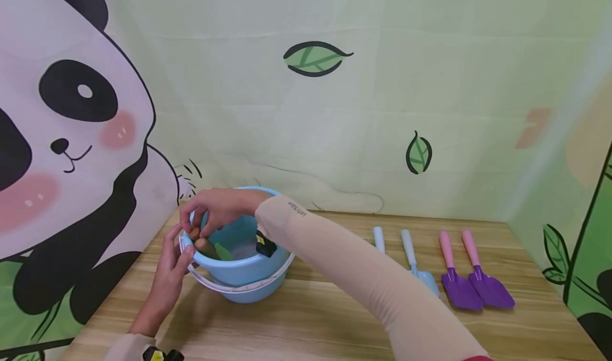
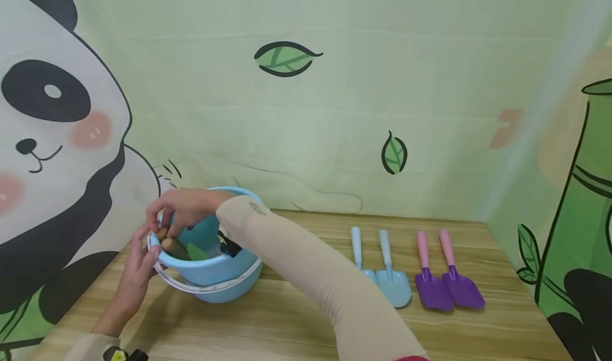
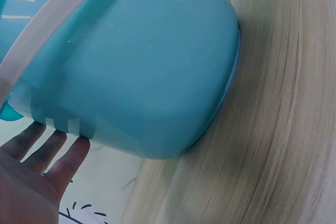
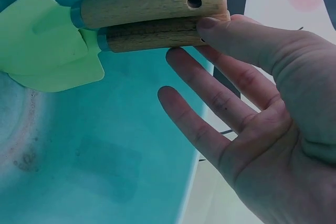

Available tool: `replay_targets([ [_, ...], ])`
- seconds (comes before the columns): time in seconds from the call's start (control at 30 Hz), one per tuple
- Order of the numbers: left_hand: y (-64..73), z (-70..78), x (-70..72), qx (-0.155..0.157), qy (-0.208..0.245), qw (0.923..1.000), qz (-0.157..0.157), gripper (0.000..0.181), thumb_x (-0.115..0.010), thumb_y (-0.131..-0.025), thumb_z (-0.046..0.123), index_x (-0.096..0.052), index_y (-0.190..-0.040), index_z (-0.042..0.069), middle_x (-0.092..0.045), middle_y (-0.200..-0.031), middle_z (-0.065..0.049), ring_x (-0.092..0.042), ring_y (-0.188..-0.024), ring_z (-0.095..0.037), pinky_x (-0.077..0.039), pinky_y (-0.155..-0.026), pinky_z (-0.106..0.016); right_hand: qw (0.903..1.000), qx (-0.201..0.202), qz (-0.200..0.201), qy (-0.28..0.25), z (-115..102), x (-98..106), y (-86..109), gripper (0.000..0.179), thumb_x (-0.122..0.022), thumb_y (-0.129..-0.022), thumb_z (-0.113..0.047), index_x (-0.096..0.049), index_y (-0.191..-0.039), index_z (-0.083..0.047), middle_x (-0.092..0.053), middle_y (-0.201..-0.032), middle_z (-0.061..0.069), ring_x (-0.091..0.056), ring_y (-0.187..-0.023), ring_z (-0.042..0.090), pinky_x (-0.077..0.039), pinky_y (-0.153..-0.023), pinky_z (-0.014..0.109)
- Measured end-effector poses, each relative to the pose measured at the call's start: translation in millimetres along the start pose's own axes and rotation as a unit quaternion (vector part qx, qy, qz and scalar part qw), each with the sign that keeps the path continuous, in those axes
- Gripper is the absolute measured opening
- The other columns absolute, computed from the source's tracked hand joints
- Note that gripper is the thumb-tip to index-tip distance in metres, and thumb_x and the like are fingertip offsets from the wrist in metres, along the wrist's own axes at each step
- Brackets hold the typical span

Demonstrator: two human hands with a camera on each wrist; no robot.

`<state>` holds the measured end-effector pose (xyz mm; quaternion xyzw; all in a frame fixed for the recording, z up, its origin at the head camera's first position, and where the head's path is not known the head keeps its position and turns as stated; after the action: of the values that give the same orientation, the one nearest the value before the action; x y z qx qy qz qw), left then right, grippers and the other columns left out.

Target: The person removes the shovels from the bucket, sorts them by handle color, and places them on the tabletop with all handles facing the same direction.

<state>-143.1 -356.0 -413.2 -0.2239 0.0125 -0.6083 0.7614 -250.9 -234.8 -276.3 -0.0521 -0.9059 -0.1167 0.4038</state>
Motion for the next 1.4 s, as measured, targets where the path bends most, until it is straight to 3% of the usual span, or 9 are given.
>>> replay_targets([
  [0.23,1.3,-0.1,-0.2,0.006,-0.001,1.0000,-0.002,0.052,-0.038,-0.111,0.021,-0.020,-0.160,0.024,-0.035,-0.158,-0.021,-0.048,-0.124,0.005,-0.051,-0.087,-0.021,0.9997,0.016,0.007,0.015,0.6,0.5,-0.8,0.019,-0.076,-0.091,-0.003,-0.071,-0.106,-0.014,-0.070,-0.111,-0.005,-0.065,-0.099,0.005,-0.050,-0.085,0.018],
  [0.5,0.6,-0.6,-0.1,-0.008,0.007,0.9999,-0.004,0.053,-0.039,-0.111,0.019,-0.021,-0.161,0.023,-0.032,-0.159,-0.021,-0.049,-0.124,0.005,-0.052,-0.086,-0.020,0.9969,0.030,0.032,0.064,5.4,6.4,2.5,0.019,-0.077,-0.092,-0.007,-0.070,-0.109,-0.013,-0.070,-0.111,-0.006,-0.064,-0.100,0.003,-0.048,-0.089,0.016],
  [1.03,0.2,0.3,0.7,-0.007,0.006,0.9999,-0.006,0.054,-0.040,-0.111,0.018,-0.020,-0.162,0.022,-0.029,-0.161,-0.020,-0.050,-0.122,0.006,-0.053,-0.085,-0.021,0.9946,0.017,0.086,0.055,16.6,17.9,10.5,0.022,-0.075,-0.094,-0.006,-0.068,-0.114,-0.011,-0.068,-0.112,-0.004,-0.064,-0.101,0.005,-0.050,-0.086,0.016],
  [1.13,0.3,1.0,0.3,-0.001,0.004,1.0000,-0.005,0.054,-0.040,-0.111,0.019,-0.020,-0.162,0.022,-0.029,-0.161,-0.020,-0.051,-0.129,-0.004,-0.052,-0.085,-0.021,0.9937,0.014,0.096,0.056,19.0,19.5,11.4,0.023,-0.075,-0.094,-0.007,-0.068,-0.115,-0.012,-0.068,-0.112,-0.004,-0.063,-0.100,0.005,-0.050,-0.085,0.016],
  [1.3,0.6,2.9,-0.4,0.005,0.002,1.0000,-0.007,0.054,-0.039,-0.112,0.021,-0.019,-0.162,0.023,-0.026,-0.163,-0.019,-0.040,-0.142,-0.044,-0.052,-0.086,-0.022,0.9911,0.016,0.115,0.065,20.6,23.4,15.5,0.021,-0.074,-0.094,-0.007,-0.068,-0.114,-0.011,-0.068,-0.113,-0.003,-0.064,-0.100,0.006,-0.051,-0.084,0.016],
  [1.4,0.5,3.6,-0.6,0.005,0.001,1.0000,-0.008,0.054,-0.039,-0.112,0.022,-0.018,-0.162,0.022,-0.025,-0.163,-0.020,-0.035,-0.143,-0.052,-0.053,-0.087,-0.023,0.9900,0.016,0.126,0.062,20.5,25.8,18.7,0.020,-0.074,-0.094,-0.007,-0.068,-0.113,-0.010,-0.069,-0.114,-0.002,-0.064,-0.099,0.007,-0.051,-0.083,0.016],
])
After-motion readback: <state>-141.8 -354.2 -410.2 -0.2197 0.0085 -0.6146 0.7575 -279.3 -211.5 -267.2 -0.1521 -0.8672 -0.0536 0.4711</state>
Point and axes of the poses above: each hand's wrist, its own y-axis away from the middle knuckle, its own x-axis out of the back of the hand, z = x × y, the point moved 3 cm from there along -y, towards the middle knuckle
